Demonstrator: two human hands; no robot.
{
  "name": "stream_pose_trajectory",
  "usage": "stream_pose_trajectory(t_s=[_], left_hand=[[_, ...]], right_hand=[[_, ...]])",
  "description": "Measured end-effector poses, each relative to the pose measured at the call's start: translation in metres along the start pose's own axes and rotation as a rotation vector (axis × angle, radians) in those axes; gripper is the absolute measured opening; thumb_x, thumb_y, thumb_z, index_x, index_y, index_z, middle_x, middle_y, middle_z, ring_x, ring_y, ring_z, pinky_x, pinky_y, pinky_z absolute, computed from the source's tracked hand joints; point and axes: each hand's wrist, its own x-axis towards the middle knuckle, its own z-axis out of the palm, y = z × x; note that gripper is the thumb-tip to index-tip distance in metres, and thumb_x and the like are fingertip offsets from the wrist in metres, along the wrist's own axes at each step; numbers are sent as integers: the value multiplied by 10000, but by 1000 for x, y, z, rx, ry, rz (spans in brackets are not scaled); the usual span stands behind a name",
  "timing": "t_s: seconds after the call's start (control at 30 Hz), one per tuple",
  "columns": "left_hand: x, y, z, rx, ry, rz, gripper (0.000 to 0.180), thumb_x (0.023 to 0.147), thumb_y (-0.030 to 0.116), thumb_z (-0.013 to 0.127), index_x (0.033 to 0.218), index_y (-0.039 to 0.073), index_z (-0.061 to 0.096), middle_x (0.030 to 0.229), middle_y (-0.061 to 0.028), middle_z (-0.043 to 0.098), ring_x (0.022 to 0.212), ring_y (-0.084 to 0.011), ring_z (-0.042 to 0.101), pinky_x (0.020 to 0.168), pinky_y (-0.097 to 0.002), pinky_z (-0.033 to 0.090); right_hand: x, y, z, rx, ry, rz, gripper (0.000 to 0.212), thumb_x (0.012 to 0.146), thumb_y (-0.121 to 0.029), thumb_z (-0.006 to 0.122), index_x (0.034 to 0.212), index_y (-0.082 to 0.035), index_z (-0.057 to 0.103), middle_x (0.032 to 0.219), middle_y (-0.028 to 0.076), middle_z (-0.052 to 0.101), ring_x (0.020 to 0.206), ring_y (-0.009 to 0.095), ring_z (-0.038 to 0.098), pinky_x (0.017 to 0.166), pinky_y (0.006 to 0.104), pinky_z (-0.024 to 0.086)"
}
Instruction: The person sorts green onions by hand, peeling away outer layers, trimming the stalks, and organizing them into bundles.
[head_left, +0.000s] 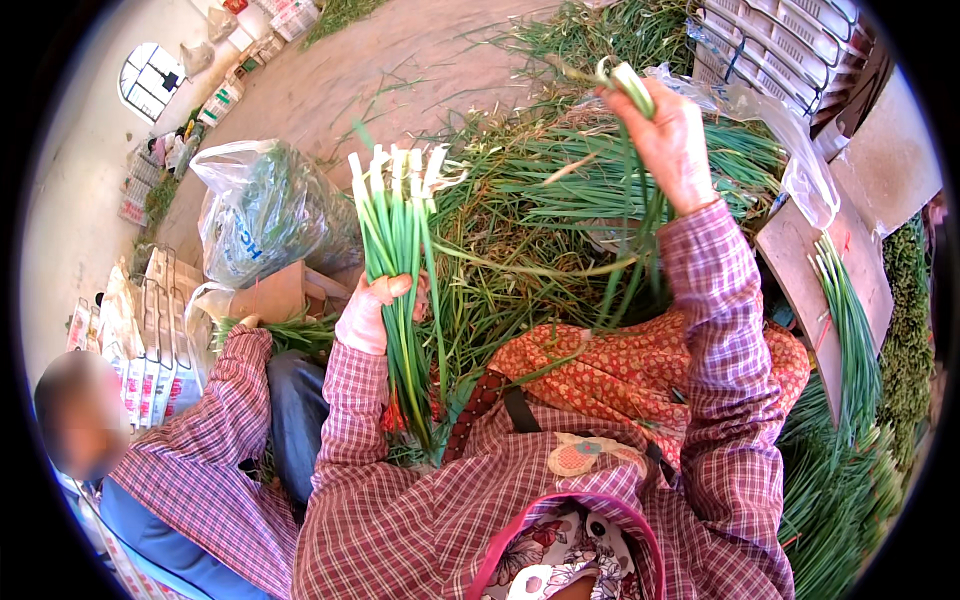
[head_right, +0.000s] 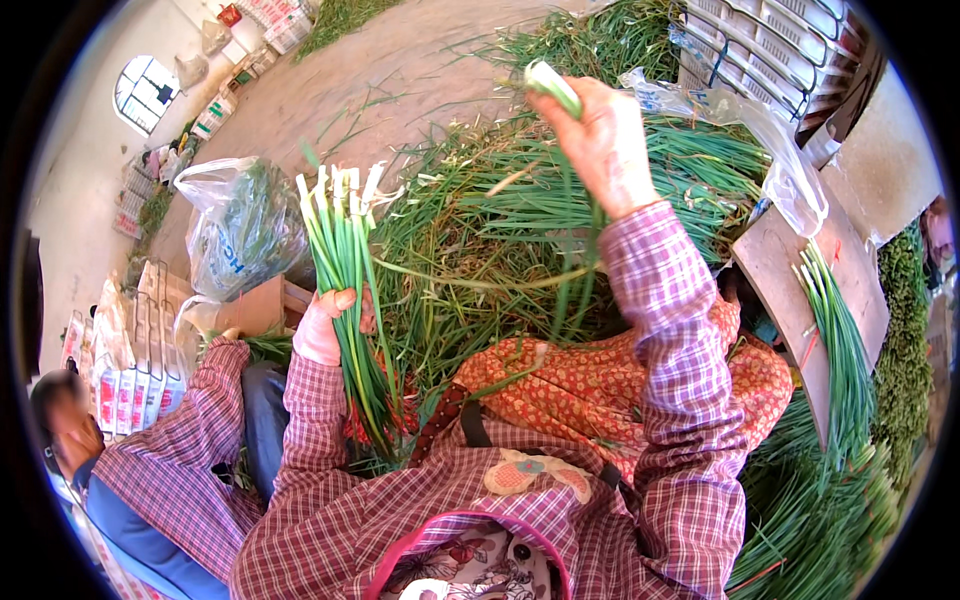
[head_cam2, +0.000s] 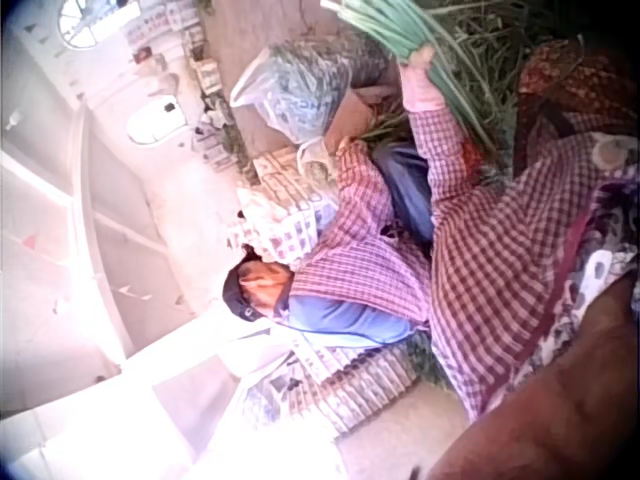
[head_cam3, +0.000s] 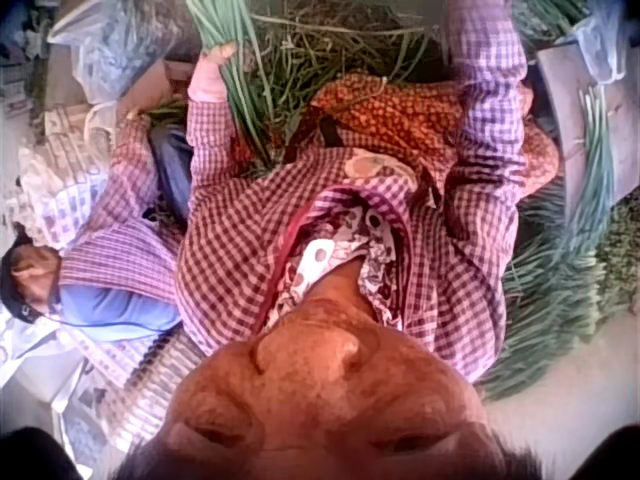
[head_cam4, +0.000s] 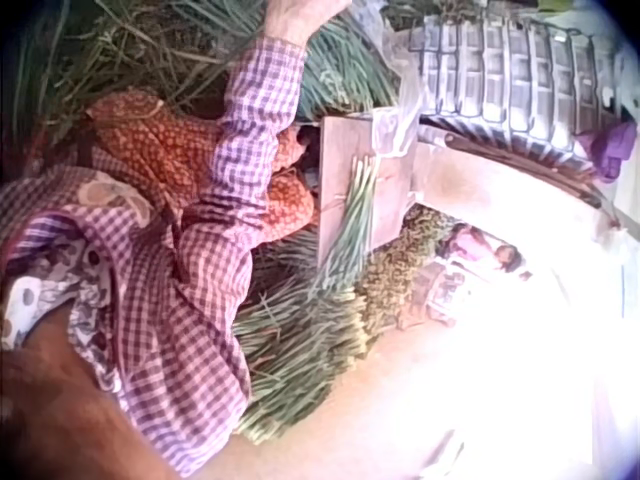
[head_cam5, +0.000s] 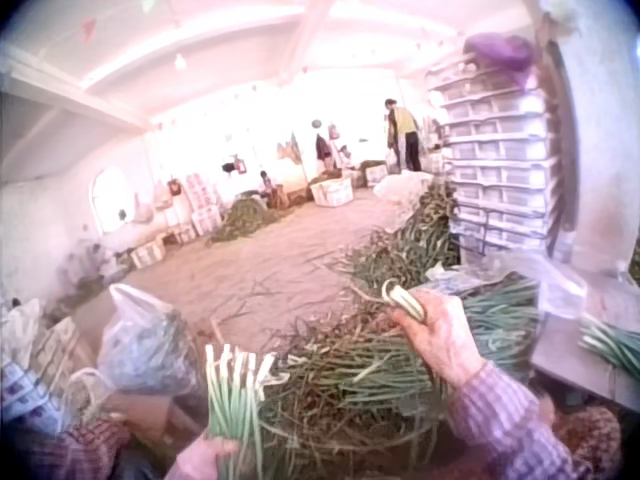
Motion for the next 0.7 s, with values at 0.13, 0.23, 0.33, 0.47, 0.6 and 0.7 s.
stream_pose_trajectory(t_s=[0.13,0.23,0.33,0.47,0.6,0.7], left_hand=[[-1,-5,11,-130,-25,-40,452,649,234,745,1011,20,581,739,-84,590,574,-177,571,498,-296,472],[0,-2,28,-41,22,-7,456,626,333,753,929,46,569,680,-60,551,520,-178,525,472,-288,423],[0,-3,28,-4,-39,-6,453,637,290,751,966,35,570,717,-72,577,550,-180,552,489,-290,448],[4,-4,37,27,-145,1,462,660,262,750,1013,23,573,765,-79,602,599,-175,574,526,-286,471],[-2,-5,54,-7,-93,21,517,649,360,753,1000,33,560,747,-53,567,604,-165,539,527,-281,437],[-2,-8,54,-51,-72,-7,537,665,370,732,1044,37,548,757,-34,559,637,-155,527,560,-273,436]], right_hand=[[-14,4,21,-296,-256,-34,354,855,-377,591,1020,-67,639,774,94,614,651,166,601,588,308,521],[-27,-15,41,-113,-264,-163,322,827,-314,632,974,-28,632,773,131,621,683,228,620,619,332,506],[-32,-45,49,94,-224,-124,277,801,-236,671,942,-3,619,775,152,635,702,233,639,624,330,493],[-33,-53,64,192,-318,-65,351,767,-284,702,957,0,621,785,177,634,721,259,651,616,340,485],[-33,-58,66,238,-311,45,255,796,-229,668,896,4,633,691,153,615,600,185,598,561,316,455],[-37,-53,66,256,-226,34,232,785,-233,655,849,-10,656,648,198,593,628,349,606,575,387,473]])
